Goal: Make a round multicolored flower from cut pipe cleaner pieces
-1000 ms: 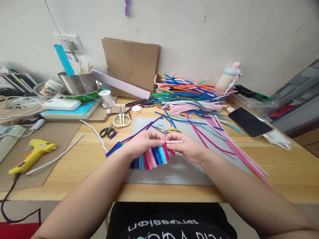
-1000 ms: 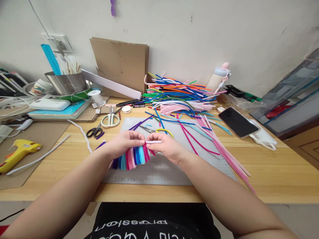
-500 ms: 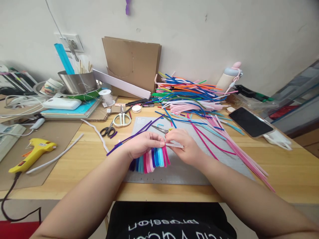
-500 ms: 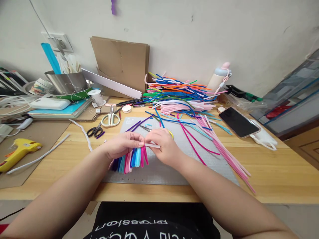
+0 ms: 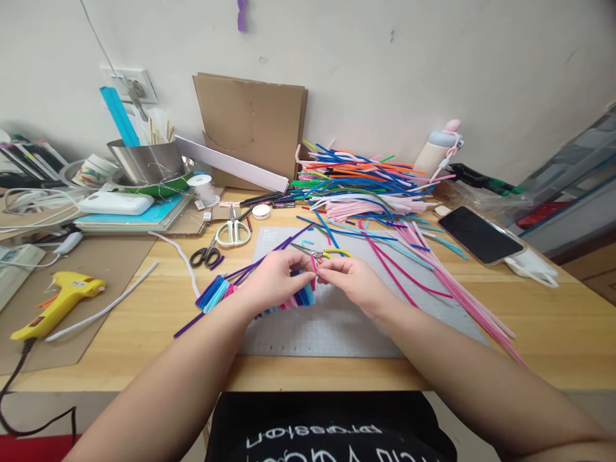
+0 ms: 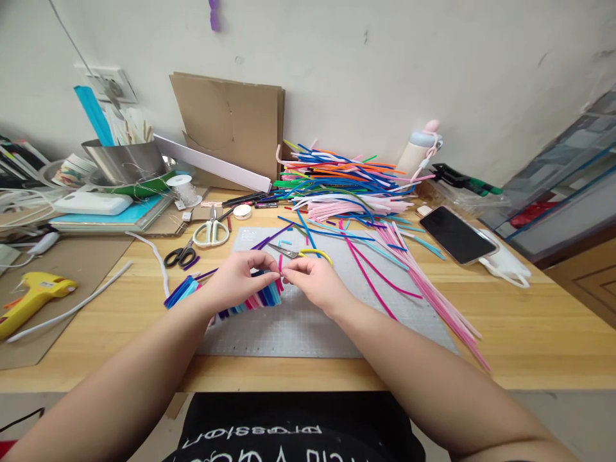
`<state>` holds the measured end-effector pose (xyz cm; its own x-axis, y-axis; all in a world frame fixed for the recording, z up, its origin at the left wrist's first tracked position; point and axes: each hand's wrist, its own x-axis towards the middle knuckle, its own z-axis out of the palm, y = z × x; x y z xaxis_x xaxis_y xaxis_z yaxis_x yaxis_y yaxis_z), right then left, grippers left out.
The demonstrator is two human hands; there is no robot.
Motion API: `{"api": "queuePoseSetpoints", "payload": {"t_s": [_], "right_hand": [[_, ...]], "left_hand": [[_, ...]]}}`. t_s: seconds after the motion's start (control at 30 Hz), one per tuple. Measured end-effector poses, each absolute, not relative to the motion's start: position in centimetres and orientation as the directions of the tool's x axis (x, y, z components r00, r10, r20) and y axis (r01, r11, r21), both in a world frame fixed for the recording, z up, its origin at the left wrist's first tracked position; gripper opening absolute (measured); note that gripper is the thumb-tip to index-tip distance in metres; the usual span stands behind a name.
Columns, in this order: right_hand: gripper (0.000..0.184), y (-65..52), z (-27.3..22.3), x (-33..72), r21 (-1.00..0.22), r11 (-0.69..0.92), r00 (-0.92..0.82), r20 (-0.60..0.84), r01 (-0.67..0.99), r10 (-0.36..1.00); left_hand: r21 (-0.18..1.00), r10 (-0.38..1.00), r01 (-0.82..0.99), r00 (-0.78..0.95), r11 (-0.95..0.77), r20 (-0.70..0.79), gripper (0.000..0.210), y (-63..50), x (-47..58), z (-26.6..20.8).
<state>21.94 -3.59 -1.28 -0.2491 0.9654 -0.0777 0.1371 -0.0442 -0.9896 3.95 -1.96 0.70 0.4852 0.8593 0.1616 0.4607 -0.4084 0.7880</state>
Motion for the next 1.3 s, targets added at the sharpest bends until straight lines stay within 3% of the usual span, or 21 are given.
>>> {"api": "queuePoseSetpoints", "payload": {"t_s": [0.13,0.27,0.4,0.57,0.73,0.9,0.97,1.07,1.17,1.3], "right_hand": [[0.022,-3.8,-1.3,21.6,-0.989,-0.143,-0.231,-0.144,0.02,0.962],[0.022,-3.9,-1.3,21.5,-0.986,-0.158,-0.246,-0.138,-0.061,0.959],[0.018,-4.1,-1.1,21.5,-0.999,-0.045,-0.221,-0.042,-0.01,0.974],[0.017,-4.3,-0.8,21.6,-0.999,-0.039,-0.216,-0.041,0.013,0.975],[0.019,-4.2,-1.1,21.5,-0.995,-0.102,-0.275,-0.093,-0.018,0.957],[0.022,-2.8,-1.1,22.8,-0.969,0.077,-0.158,0.04,0.234,0.987],[0.022,-1.8,-1.4,23.8,-0.867,0.189,-0.089,0.167,0.46,0.982],[0.017,-0.4,-2.2,25.1,-0.545,0.274,-0.186,0.212,0.792,0.959],[0.018,0.4,-3.3,25.7,-0.345,0.318,-0.306,0.089,0.883,0.948],[0.017,0.7,-3.9,25.4,-0.244,0.344,-0.35,0.02,0.907,0.936]], "left_hand": [[0.774,0.856,0.475,0.49,-0.42,0.164,0.014,-1.9,3.9,0.6],[0.844,0.878,0.424,0.466,-0.328,0.107,0.018,-1.6,3.9,0.0],[0.974,0.878,0.189,0.478,-0.121,0.016,0.023,-1.2,3.8,-0.4],[0.997,0.854,-0.03,0.519,0.071,-0.045,0.03,-1.0,3.8,-0.7],[0.995,0.844,0.003,0.53,0.095,-0.083,0.027,-0.8,3.7,-1.0],[0.985,0.816,0.143,0.555,0.1,-0.163,0.02,-0.8,3.3,-0.5],[0.978,0.807,0.189,0.561,0.092,-0.184,0.019,-0.8,3.2,-0.2],[0.974,0.802,0.217,0.568,0.069,-0.184,0.022,-0.9,3.1,-0.2],[0.978,0.795,0.199,0.581,0.066,-0.172,0.022,-0.9,3.2,-0.3],[0.983,0.773,0.147,0.61,0.108,-0.176,0.019,-1.0,3.3,0.1]]}}
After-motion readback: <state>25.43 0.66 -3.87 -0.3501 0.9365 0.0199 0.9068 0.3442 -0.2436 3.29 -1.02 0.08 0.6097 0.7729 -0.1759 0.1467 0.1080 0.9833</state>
